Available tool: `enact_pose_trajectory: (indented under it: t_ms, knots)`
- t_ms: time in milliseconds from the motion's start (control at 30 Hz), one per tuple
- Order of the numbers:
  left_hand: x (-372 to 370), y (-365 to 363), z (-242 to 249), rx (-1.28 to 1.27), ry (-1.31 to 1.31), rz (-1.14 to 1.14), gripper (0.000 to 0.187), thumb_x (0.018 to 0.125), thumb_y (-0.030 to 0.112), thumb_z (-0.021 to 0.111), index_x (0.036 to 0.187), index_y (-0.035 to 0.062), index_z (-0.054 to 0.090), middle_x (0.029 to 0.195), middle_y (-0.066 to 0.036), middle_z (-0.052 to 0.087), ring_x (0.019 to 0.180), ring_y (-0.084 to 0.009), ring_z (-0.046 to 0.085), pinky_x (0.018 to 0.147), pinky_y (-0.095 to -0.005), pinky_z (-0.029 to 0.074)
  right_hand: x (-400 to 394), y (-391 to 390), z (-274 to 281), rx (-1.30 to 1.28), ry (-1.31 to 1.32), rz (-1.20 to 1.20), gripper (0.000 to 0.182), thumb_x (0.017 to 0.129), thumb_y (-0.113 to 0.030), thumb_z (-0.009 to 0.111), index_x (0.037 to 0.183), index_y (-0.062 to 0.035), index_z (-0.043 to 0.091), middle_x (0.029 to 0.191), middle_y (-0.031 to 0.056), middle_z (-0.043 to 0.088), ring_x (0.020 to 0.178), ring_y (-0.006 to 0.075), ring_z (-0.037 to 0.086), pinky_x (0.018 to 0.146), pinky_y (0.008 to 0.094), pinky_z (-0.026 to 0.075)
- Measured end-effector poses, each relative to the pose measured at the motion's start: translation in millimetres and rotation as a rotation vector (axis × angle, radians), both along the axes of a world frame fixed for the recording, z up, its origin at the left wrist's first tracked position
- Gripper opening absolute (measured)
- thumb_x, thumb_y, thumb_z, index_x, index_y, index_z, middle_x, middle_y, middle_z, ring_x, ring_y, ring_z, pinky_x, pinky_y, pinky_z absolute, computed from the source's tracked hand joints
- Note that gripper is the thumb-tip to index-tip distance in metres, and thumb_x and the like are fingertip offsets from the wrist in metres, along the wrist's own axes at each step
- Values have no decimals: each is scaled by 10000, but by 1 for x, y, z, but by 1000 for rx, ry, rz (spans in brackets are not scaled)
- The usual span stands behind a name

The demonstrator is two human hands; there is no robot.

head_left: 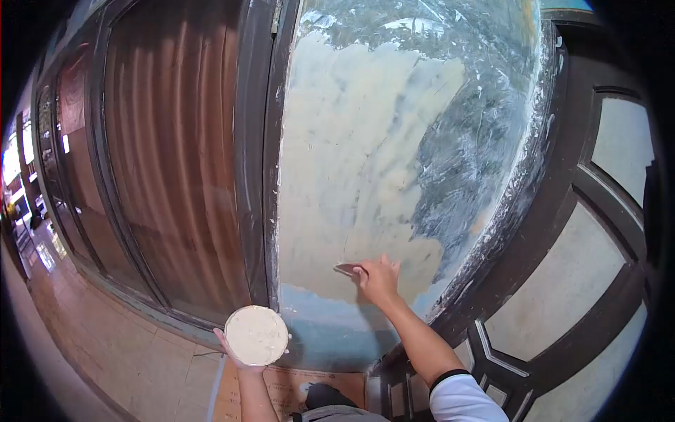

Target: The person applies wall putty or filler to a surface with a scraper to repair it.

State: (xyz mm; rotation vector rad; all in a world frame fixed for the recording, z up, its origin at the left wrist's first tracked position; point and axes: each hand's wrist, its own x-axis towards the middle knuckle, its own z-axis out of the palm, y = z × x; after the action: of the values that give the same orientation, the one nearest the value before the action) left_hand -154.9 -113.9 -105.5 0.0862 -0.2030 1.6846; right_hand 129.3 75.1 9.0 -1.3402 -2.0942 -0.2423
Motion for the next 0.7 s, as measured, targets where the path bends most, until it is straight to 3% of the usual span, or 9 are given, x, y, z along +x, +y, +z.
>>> enact_pose_trajectory:
  t_ms: [233,300,433,533,600,633,700]
  knots:
    - [3,4,7,-152,25,61,1125,797,968,357,1530,118,425,1485,-293,490,1203,-646,543,794,-848,500,6,1,27,137,123,-80,66,894,-193,708,926,-205,764,934,-25,753,990,280,551,868,531,340]
    - [0,8,-4,-33,356,74,997,860,909,378,1480,138,499,1477,-210,534,1266,-531,557,936,-825,457,8,0,17,82,88,-28,53,894,-197,714,917,-198,762,919,-28,754,983,287,548,867,534,347]
    - [-2,13,-7,76,363,12,1017,839,926,385,1489,152,495,1490,-213,520,1263,-548,549,929,-862,419,2,4,0,23,19,-17,88,917,-205,696,945,-186,778,889,29,747,988,327,565,931,593,364]
    - [-1,13,-3,-46,287,37,1027,831,935,382,1493,157,494,1497,-214,514,1273,-541,544,955,-853,409,1,10,19,88,20,-106,55,896,-186,711,906,-191,765,914,25,751,988,296,549,884,527,348]
    - [-1,12,2,-27,55,-59,1125,791,971,364,1547,138,393,1469,-315,490,1190,-686,522,834,-861,477,1,4,38,177,155,-78,74,907,-195,705,930,-182,775,928,46,748,1006,300,554,905,541,351]
    - [-3,14,-1,-26,55,-62,1125,791,971,364,1547,138,393,1469,-315,490,1190,-686,522,834,-861,477,2,4,35,178,154,-81,74,907,-195,705,930,-182,775,928,46,748,1006,300,554,905,541,351]
    - [-6,15,-12,33,413,28,1042,820,944,388,1490,152,489,1488,-220,519,1273,-543,539,968,-852,402,5,2,19,154,139,-64,95,919,-218,704,954,-180,784,941,30,746,1010,300,554,908,538,353]
